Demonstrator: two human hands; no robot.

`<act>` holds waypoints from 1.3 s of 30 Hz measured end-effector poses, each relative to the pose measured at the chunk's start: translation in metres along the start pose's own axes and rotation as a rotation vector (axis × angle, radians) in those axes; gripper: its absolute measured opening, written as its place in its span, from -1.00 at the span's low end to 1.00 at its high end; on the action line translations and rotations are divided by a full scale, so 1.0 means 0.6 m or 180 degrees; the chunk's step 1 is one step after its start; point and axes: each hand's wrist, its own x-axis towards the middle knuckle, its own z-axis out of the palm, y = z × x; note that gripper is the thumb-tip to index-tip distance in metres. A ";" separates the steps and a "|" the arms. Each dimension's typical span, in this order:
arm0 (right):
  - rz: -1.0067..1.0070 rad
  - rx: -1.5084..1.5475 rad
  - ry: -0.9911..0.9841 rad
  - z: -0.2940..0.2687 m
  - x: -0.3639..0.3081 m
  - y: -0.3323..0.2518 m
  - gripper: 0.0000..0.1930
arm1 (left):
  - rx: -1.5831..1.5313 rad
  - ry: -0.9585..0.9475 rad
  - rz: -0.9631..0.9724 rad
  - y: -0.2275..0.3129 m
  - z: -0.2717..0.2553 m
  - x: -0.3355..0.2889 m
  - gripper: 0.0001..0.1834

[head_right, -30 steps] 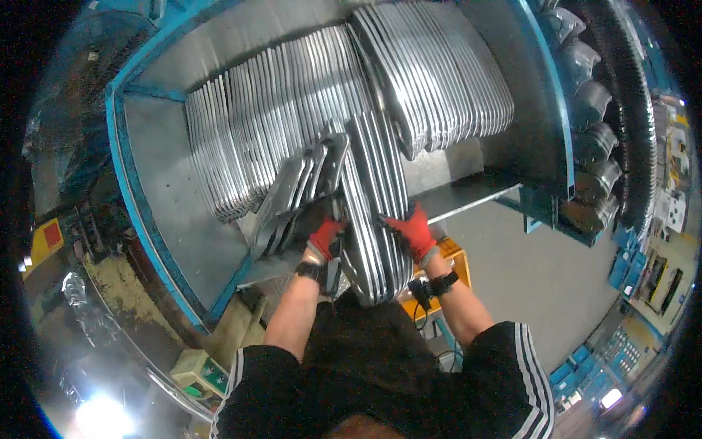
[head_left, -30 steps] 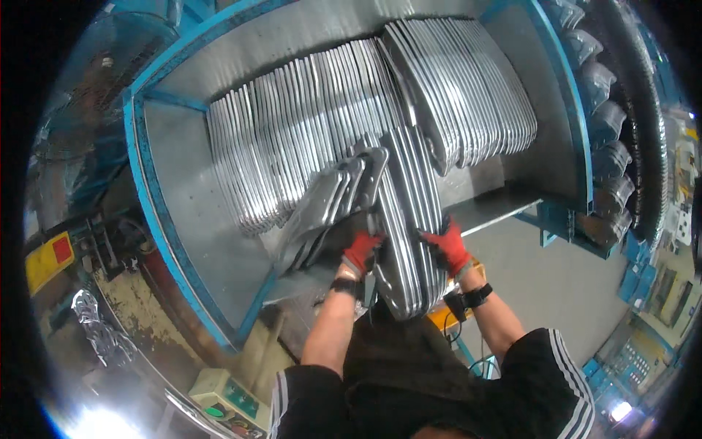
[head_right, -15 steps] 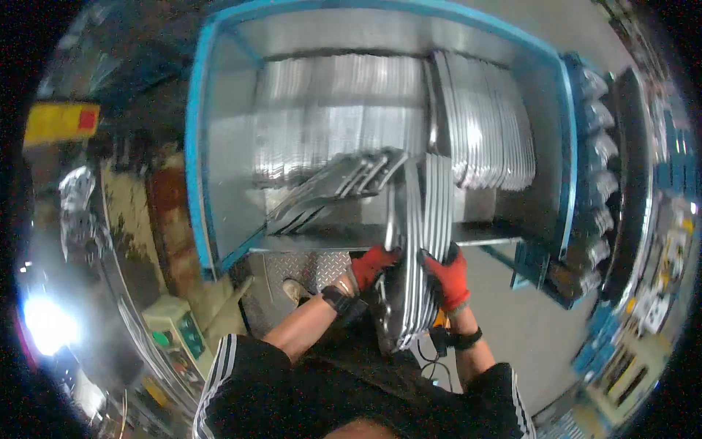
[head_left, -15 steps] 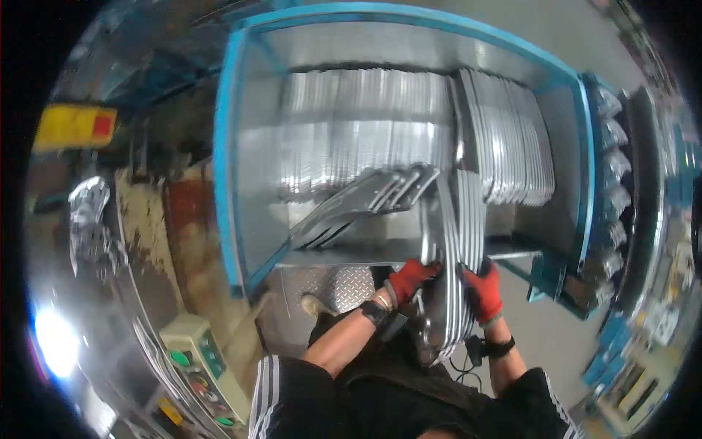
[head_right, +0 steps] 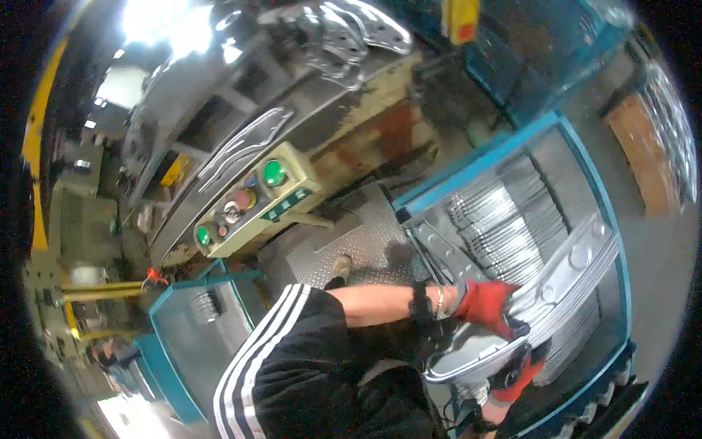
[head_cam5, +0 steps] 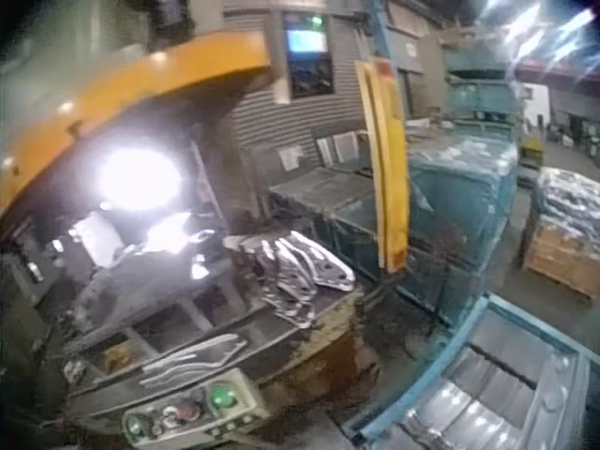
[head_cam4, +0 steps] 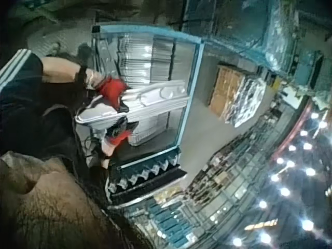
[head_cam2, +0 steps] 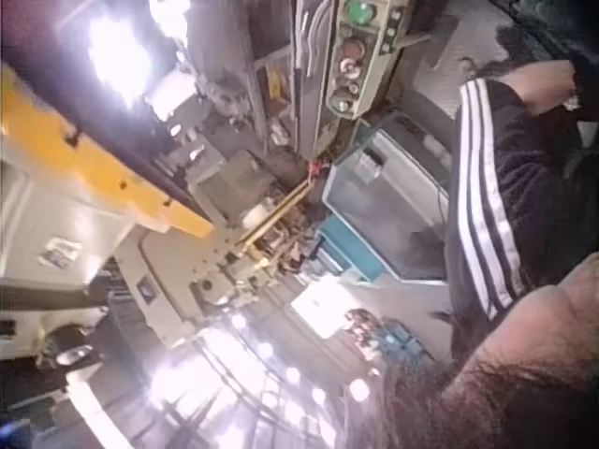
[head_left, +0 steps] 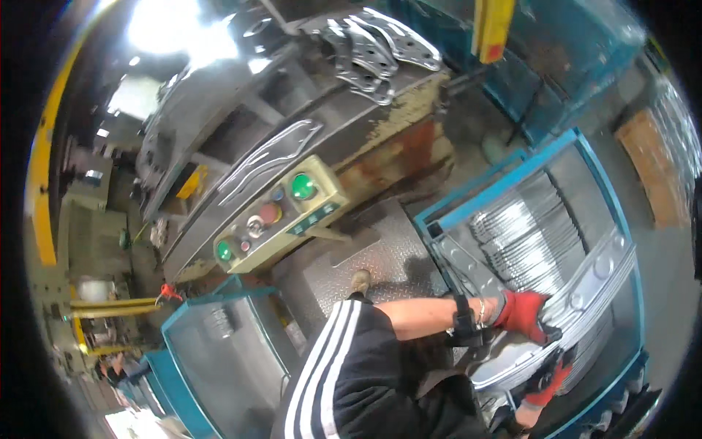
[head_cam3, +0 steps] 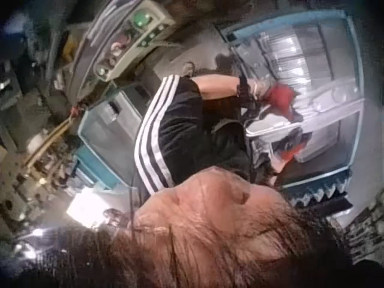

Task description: Operating a metal stamping press to form and collect metal parts.

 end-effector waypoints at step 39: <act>-0.4979 -0.1781 -0.3634 0.903 0.409 -1.112 -0.06 | -0.3506 0.3991 0.2600 -0.010 -0.659 -0.691 -0.60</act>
